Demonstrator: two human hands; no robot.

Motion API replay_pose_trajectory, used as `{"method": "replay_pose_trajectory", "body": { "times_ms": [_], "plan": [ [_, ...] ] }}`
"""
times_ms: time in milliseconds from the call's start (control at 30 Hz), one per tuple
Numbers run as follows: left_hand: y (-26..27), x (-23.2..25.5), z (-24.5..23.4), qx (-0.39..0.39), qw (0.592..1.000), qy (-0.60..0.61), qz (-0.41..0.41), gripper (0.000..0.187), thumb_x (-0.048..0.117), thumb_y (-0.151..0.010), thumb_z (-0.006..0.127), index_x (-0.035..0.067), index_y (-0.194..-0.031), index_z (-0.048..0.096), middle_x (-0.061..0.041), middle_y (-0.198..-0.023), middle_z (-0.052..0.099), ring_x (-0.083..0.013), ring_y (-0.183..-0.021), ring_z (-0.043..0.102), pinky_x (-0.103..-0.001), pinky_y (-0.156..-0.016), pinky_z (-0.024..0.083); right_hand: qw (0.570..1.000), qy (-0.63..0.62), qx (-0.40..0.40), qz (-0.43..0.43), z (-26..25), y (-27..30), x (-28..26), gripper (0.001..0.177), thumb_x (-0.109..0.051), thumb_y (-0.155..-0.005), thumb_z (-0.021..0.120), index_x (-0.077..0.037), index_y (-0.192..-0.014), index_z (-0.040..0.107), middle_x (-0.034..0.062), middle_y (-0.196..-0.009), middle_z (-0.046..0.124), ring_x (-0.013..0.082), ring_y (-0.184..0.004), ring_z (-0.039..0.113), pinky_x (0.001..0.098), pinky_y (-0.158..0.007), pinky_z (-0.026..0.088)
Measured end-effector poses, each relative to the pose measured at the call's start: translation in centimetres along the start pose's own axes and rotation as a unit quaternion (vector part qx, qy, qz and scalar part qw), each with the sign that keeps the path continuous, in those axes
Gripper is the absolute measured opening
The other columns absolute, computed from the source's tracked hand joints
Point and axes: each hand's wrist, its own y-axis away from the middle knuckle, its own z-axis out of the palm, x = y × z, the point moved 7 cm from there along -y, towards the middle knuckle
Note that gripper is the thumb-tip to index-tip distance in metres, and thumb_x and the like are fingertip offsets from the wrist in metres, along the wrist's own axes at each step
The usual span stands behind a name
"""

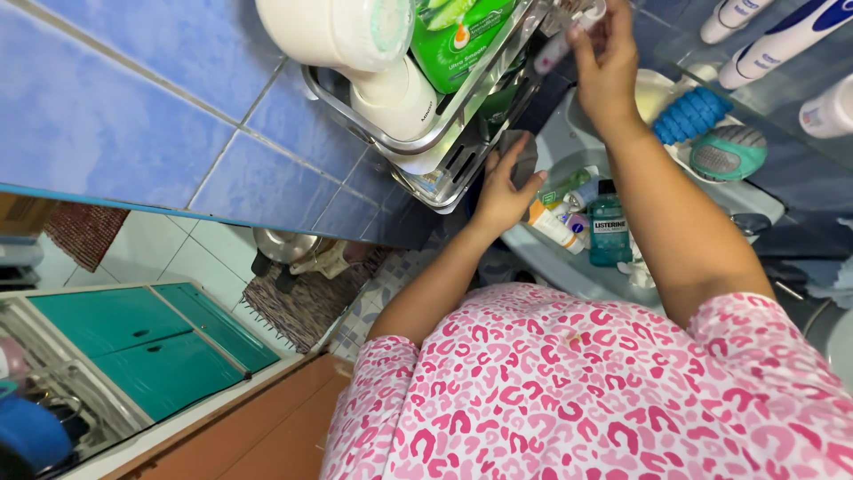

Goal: The person wipes and restocks a wall-mounted bathroom shelf with various toiletries. They pick up items from the sink area, wipe each with a cloth, and place them on the shelf, including a small box, a green tube, a mouthwash bottle, a toothpaste tube, a small spray bottle, and other containers.

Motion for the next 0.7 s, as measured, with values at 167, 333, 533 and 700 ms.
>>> {"method": "replay_pose_trajectory", "body": {
  "times_ms": [167, 333, 533, 700],
  "plan": [
    [0.3, 0.6, -0.7, 0.021, 0.999, -0.02, 0.024, 0.063, 0.018, -0.082, 0.072, 0.016, -0.139, 0.046, -0.022, -0.125, 0.047, -0.0359, -0.121, 0.049, -0.039, -0.104, 0.041, 0.997, 0.076, -0.006, -0.017, 1.2, -2.1, 4.1, 0.026, 0.006, -0.099, 0.06, 0.001, -0.123, 0.051, 0.0132, -0.108, 0.064, 0.0191, -0.094, 0.063, 0.0296, -0.082, 0.05],
    [0.8, 0.6, -1.6, 0.041, 0.999, -0.005, 0.018, 0.062, 0.016, -0.082, 0.071, 0.017, -0.139, 0.047, -0.022, -0.125, 0.046, -0.0357, -0.12, 0.049, -0.038, -0.103, 0.041, 0.986, 0.168, 0.0, 0.012, 1.8, -2.5, 8.7, 0.022, 0.0, -0.097, 0.066, 0.003, -0.115, 0.054, 0.0181, -0.102, 0.067, 0.0272, -0.093, 0.068, 0.0341, -0.079, 0.051],
    [1.2, 0.3, -2.2, 0.041, 0.999, -0.014, -0.005, 0.06, 0.015, -0.082, 0.07, 0.018, -0.138, 0.048, -0.02, -0.122, 0.047, -0.0352, -0.118, 0.051, -0.038, -0.102, 0.042, 0.989, 0.139, -0.01, -0.038, 2.3, -2.4, 8.9, 0.027, 0.004, -0.093, 0.063, 0.007, -0.117, 0.051, 0.0197, -0.106, 0.067, 0.0314, -0.098, 0.068, 0.0359, -0.082, 0.051],
    [1.4, 0.4, -2.0, 0.032, 0.999, -0.006, -0.016, 0.055, 0.011, -0.084, 0.068, 0.017, -0.136, 0.05, -0.02, -0.124, 0.047, -0.0349, -0.119, 0.051, -0.038, -0.102, 0.043, 0.984, 0.18, -0.015, -0.005, 2.0, -1.8, 7.7, 0.024, -0.001, -0.096, 0.07, 0.003, -0.114, 0.054, 0.0203, -0.105, 0.064, 0.0328, -0.097, 0.066, 0.0364, -0.084, 0.051]
  ]
}}
